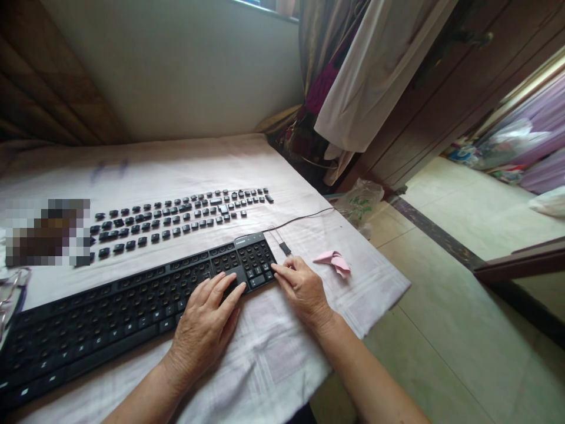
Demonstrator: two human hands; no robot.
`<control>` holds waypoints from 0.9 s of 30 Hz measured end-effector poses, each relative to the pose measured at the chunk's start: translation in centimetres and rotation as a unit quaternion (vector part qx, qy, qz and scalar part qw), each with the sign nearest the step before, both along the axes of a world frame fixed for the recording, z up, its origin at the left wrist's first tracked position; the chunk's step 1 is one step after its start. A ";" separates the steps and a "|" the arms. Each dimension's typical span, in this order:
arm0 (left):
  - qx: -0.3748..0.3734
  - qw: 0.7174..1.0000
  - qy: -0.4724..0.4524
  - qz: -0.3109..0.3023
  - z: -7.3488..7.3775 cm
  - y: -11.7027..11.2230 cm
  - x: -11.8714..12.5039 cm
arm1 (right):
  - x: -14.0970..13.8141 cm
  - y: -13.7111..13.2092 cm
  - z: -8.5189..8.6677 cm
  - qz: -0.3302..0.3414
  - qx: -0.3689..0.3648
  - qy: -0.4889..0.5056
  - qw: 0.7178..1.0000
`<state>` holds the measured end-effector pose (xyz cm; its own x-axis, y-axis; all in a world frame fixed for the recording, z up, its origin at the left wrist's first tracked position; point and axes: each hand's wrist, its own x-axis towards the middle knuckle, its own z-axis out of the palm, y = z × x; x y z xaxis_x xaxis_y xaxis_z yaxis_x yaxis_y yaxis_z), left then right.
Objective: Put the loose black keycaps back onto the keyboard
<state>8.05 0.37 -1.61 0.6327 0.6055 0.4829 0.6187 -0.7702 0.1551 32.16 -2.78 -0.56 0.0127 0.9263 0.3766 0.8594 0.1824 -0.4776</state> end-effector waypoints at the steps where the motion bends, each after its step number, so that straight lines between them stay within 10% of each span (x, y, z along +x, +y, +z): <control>1: 0.000 1.000 0.000 0.001 0.0 0.0 0.0 | 0.4 0.3 0.1 0.016 -0.007 0.022 1.000; 12: -0.002 1.000 0.000 0.003 0.1 0.0 0.0 | 2.8 2.5 1.9 0.089 -0.181 0.074 0.977; 27: -0.011 1.000 0.007 0.003 0.2 0.0 0.0 | 3.8 4.0 2.0 0.118 -0.222 0.151 0.956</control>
<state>8.00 0.32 -1.45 0.6352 0.6203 0.4601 0.6258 -0.7625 0.1642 35.92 1.26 1.46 -0.1698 0.9845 -0.0428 0.6300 0.0751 -0.7730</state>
